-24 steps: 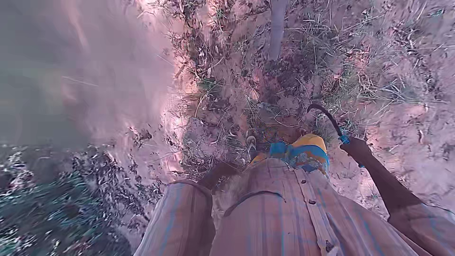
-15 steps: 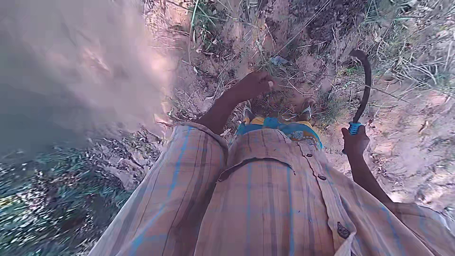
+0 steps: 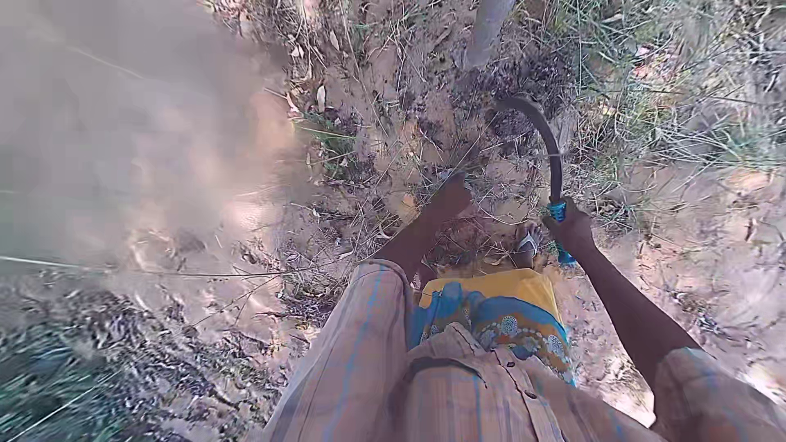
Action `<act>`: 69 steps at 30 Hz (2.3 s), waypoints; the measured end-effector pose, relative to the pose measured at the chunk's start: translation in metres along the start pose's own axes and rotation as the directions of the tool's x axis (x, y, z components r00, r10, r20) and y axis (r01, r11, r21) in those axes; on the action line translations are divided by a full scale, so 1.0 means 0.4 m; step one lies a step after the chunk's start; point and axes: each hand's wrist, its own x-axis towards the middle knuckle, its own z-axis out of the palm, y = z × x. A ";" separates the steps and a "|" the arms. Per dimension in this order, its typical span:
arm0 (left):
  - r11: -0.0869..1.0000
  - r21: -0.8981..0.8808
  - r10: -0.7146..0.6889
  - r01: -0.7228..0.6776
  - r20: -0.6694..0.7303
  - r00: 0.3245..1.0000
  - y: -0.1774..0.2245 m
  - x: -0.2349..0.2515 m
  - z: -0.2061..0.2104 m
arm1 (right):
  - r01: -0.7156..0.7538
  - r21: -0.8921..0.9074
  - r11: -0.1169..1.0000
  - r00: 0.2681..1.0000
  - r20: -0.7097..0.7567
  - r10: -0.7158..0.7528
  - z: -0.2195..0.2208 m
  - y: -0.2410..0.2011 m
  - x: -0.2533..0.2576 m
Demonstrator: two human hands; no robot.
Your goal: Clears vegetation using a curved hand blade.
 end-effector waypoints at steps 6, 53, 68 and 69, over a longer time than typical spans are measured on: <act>0.993 -0.119 -0.038 -0.024 -0.494 0.869 -0.127 0.239 -0.109 | 0.111 -0.058 0.992 0.986 0.131 -0.103 0.069 -0.014 0.091; 0.896 -0.220 -0.401 0.386 -0.026 0.916 -0.336 0.257 0.273 | 0.079 -0.329 0.941 0.871 0.482 0.095 0.412 0.053 0.235; 0.888 0.339 -0.415 0.310 0.301 0.859 -0.600 0.009 0.482 | -0.226 -0.224 0.948 0.893 0.340 0.294 0.224 0.225 -0.307; 0.912 0.282 -0.381 0.298 0.311 0.871 -0.591 0.022 0.500 | -0.144 -0.202 0.969 0.924 0.322 0.204 0.227 0.223 -0.276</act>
